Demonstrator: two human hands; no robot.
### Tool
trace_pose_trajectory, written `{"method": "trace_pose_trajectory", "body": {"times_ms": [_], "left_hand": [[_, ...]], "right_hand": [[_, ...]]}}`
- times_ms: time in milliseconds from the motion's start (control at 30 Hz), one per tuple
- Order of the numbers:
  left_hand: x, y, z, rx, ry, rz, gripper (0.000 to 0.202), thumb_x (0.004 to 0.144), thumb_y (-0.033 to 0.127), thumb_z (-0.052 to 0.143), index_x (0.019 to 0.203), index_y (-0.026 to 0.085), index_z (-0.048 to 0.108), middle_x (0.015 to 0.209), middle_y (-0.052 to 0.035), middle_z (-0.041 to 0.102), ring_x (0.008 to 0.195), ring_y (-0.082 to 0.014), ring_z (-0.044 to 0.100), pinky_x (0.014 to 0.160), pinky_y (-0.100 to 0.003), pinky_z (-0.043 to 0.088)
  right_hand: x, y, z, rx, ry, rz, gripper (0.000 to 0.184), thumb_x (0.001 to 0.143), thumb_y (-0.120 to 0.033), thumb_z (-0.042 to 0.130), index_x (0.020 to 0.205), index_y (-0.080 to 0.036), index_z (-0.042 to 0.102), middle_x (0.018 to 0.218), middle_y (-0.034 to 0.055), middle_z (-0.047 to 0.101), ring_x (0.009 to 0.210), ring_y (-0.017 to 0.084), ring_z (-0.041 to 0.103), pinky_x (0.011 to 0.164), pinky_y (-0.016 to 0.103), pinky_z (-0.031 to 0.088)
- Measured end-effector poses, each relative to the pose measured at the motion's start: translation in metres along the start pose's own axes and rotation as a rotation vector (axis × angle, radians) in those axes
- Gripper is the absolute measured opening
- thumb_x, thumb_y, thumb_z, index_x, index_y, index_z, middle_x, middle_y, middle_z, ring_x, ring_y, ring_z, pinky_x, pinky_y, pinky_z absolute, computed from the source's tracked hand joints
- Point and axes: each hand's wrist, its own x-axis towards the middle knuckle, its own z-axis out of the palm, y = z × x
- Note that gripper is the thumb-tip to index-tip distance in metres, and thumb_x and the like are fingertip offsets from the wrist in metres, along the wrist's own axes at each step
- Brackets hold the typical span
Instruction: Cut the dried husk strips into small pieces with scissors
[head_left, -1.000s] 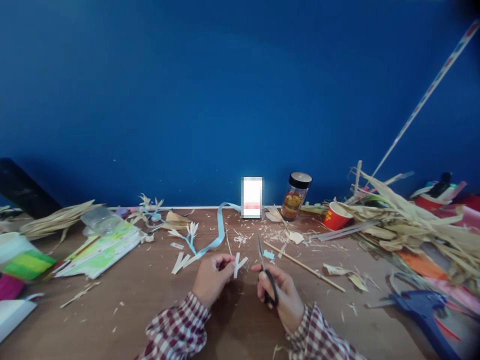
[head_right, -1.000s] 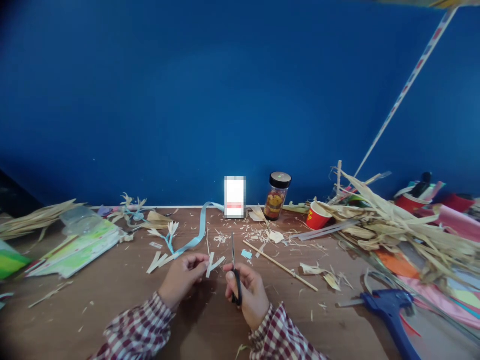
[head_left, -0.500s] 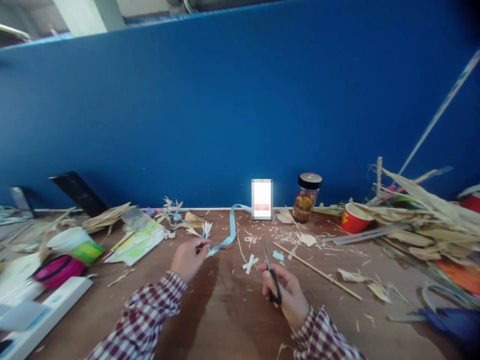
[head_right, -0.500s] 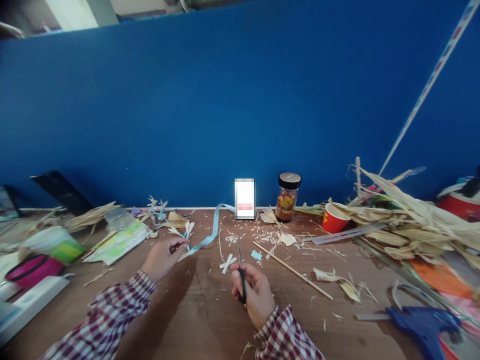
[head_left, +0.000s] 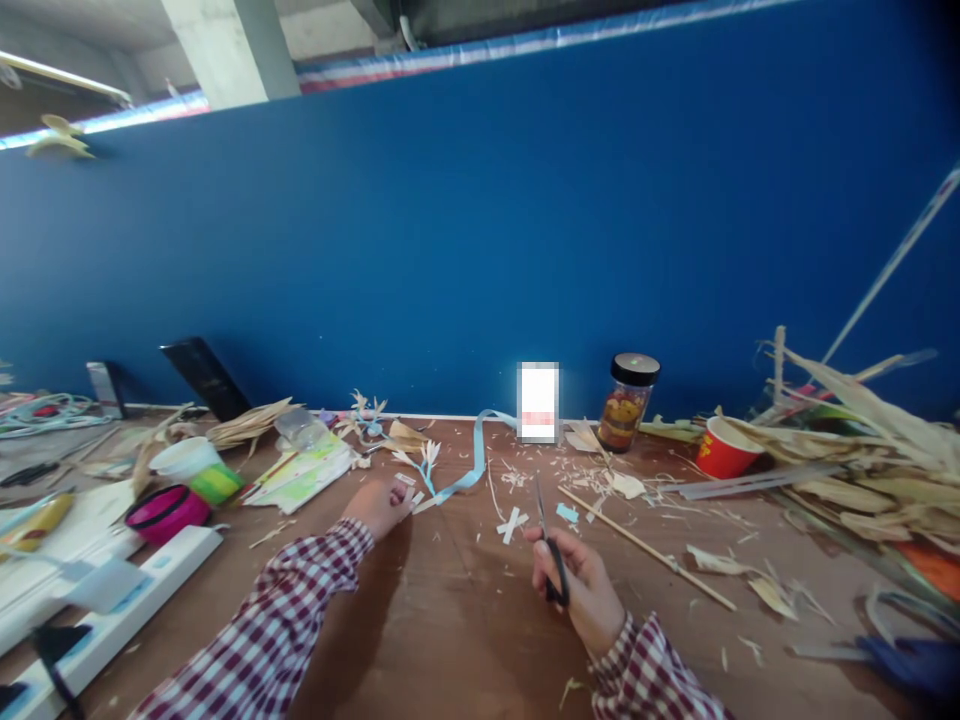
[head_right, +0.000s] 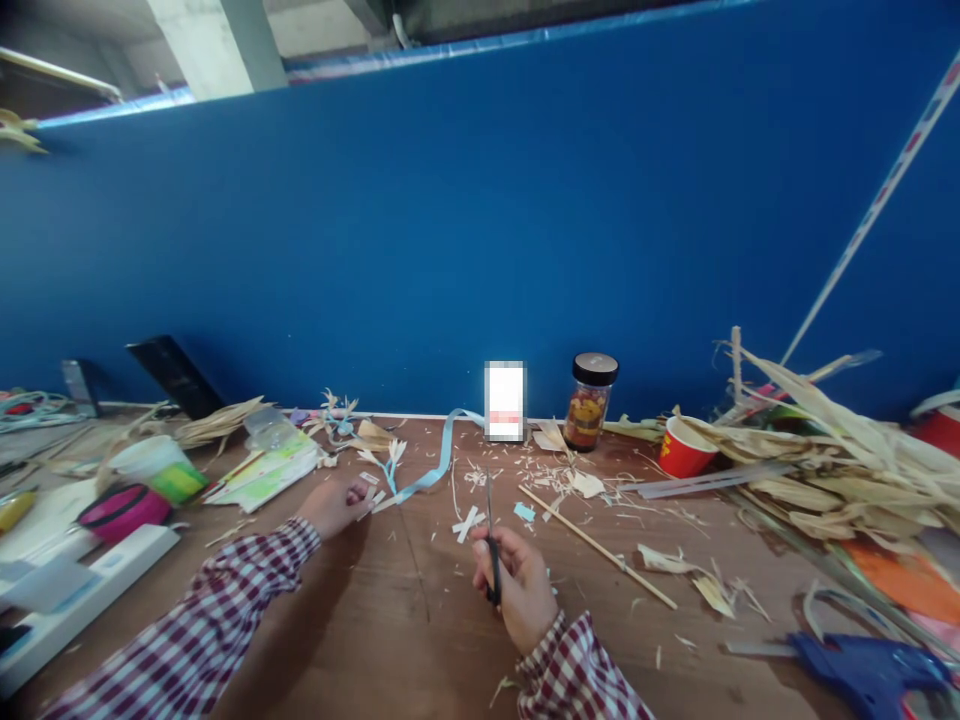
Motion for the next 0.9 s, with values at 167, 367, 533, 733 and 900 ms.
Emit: {"method": "trace_pose_trajectory", "body": {"times_ms": [167, 367, 533, 733, 900], "left_hand": [[0.006, -0.004, 0.002, -0.025, -0.036, -0.022, 0.018, 0.057, 0.035, 0.059, 0.052, 0.018, 0.059, 0.050, 0.0005, 0.056, 0.053, -0.0159, 0.051, 0.052, -0.025, 0.033], [0.001, 0.001, -0.002, -0.152, -0.067, -0.050, 0.022, 0.060, 0.040, 0.058, 0.060, 0.018, 0.058, 0.050, 0.0014, 0.057, 0.046, -0.0137, 0.050, 0.047, -0.024, 0.037], [-0.003, 0.009, -0.008, -0.322, -0.062, -0.104, 0.022, 0.058, 0.036, 0.061, 0.068, 0.017, 0.058, 0.051, 0.0006, 0.058, 0.048, -0.0140, 0.053, 0.045, -0.023, 0.040], [-0.012, 0.030, -0.014, -0.703, -0.017, -0.248, 0.028, 0.058, 0.029, 0.065, 0.081, 0.015, 0.056, 0.060, 0.0009, 0.059, 0.052, -0.0101, 0.055, 0.052, -0.021, 0.045], [-0.035, 0.065, -0.004, -1.025, -0.214, -0.364, 0.026, 0.057, 0.028, 0.069, 0.076, 0.016, 0.058, 0.054, 0.0037, 0.056, 0.041, -0.0044, 0.046, 0.043, -0.016, 0.039]], "right_hand": [[0.000, 0.001, 0.001, -0.006, 0.003, -0.017, 0.039, 0.073, -0.047, 0.056, 0.092, -0.013, 0.053, 0.049, -0.0031, 0.051, 0.043, 0.008, 0.045, 0.035, 0.015, 0.027], [-0.001, 0.002, 0.001, -0.008, -0.019, -0.037, 0.034, 0.075, -0.043, 0.055, 0.091, -0.014, 0.054, 0.049, -0.0037, 0.051, 0.043, 0.007, 0.044, 0.036, 0.015, 0.027], [-0.001, 0.003, 0.001, -0.007, -0.036, -0.049, 0.033, 0.075, -0.042, 0.056, 0.090, -0.013, 0.054, 0.048, -0.0038, 0.052, 0.042, 0.007, 0.044, 0.037, 0.016, 0.027], [0.000, 0.002, 0.003, -0.001, -0.026, -0.045, 0.035, 0.074, -0.044, 0.056, 0.089, -0.013, 0.054, 0.048, -0.0041, 0.051, 0.043, 0.008, 0.044, 0.041, 0.018, 0.030], [0.000, 0.006, 0.002, -0.010, -0.022, -0.049, 0.034, 0.075, -0.043, 0.055, 0.090, -0.013, 0.055, 0.050, -0.0038, 0.052, 0.045, 0.008, 0.045, 0.044, 0.019, 0.032]]}}
